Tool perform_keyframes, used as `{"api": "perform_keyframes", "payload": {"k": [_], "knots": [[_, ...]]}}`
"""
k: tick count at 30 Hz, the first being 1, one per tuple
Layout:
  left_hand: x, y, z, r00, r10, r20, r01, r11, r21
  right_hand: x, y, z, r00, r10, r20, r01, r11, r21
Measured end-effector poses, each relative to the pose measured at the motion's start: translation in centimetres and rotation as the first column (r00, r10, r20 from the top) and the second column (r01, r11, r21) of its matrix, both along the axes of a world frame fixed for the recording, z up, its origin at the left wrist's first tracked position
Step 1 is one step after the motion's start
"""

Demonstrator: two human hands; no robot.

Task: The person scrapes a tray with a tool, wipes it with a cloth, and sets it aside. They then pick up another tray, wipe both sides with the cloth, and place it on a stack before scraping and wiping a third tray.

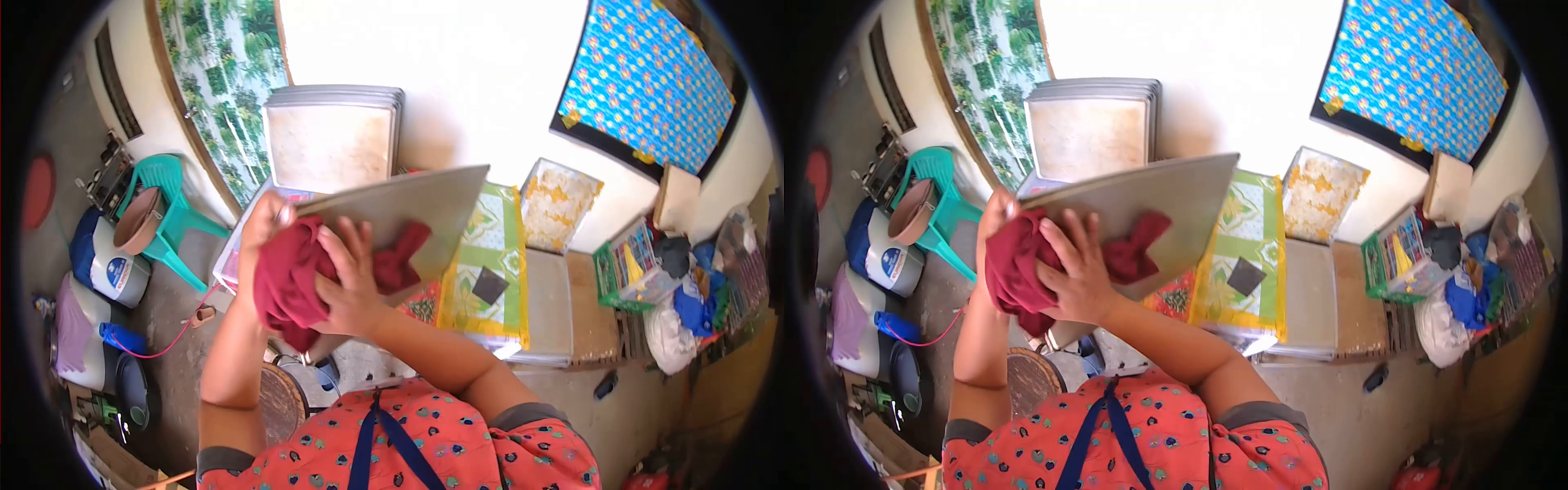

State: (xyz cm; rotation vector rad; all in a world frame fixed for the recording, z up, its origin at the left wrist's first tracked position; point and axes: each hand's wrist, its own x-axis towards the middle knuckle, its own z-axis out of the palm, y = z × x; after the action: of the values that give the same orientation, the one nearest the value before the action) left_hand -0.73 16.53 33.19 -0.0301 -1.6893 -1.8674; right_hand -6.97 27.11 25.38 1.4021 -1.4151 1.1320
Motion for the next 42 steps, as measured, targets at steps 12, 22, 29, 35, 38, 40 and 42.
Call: {"api": "perform_keyframes", "payload": {"k": [12, 22, 29, 35, 38, 40, 42], "knots": [[14.9, 0.8, 2.6, 0.754, 0.523, -0.398, -0.550, 0.833, 0.054, -21.5, 2.6, 3.2, 0.492, 0.589, 0.641, -0.345, 0.808, -0.477], [20.7, -5.0, 2.2, 0.663, 0.377, 0.647, 0.029, 0.850, -0.525, -9.7, -5.0, 18.6, 0.710, 0.648, 0.276, -0.612, 0.761, -0.214], [16.5, -1.8, -1.2, 0.881, 0.469, 0.060, -0.472, 0.879, 0.071, 3.1, -9.8, 18.6, 0.865, 0.479, -0.150, -0.496, 0.862, -0.103], [15.9, -1.4, -6.0, 0.800, 0.569, -0.192, -0.337, 0.690, 0.641, 7.5, -9.0, 13.8, 0.765, 0.642, -0.050, -0.637, 0.766, 0.089], [17.1, 0.8, -3.0, 0.753, 0.626, -0.204, -0.548, 0.767, 0.333, 0.9, -11.8, 18.5, 0.906, 0.415, 0.079, -0.395, 0.899, -0.192], [16.9, 1.4, -2.2, 0.667, 0.707, -0.236, -0.591, 0.694, 0.411, -5.5, -14.2, 17.4, 0.920, 0.344, 0.186, -0.304, 0.929, -0.213], [17.5, 1.2, -2.3, 0.587, 0.783, -0.205, -0.645, 0.606, 0.465, -7.6, -12.9, 12.6, 0.936, 0.219, 0.276, -0.189, 0.973, -0.129]]}}
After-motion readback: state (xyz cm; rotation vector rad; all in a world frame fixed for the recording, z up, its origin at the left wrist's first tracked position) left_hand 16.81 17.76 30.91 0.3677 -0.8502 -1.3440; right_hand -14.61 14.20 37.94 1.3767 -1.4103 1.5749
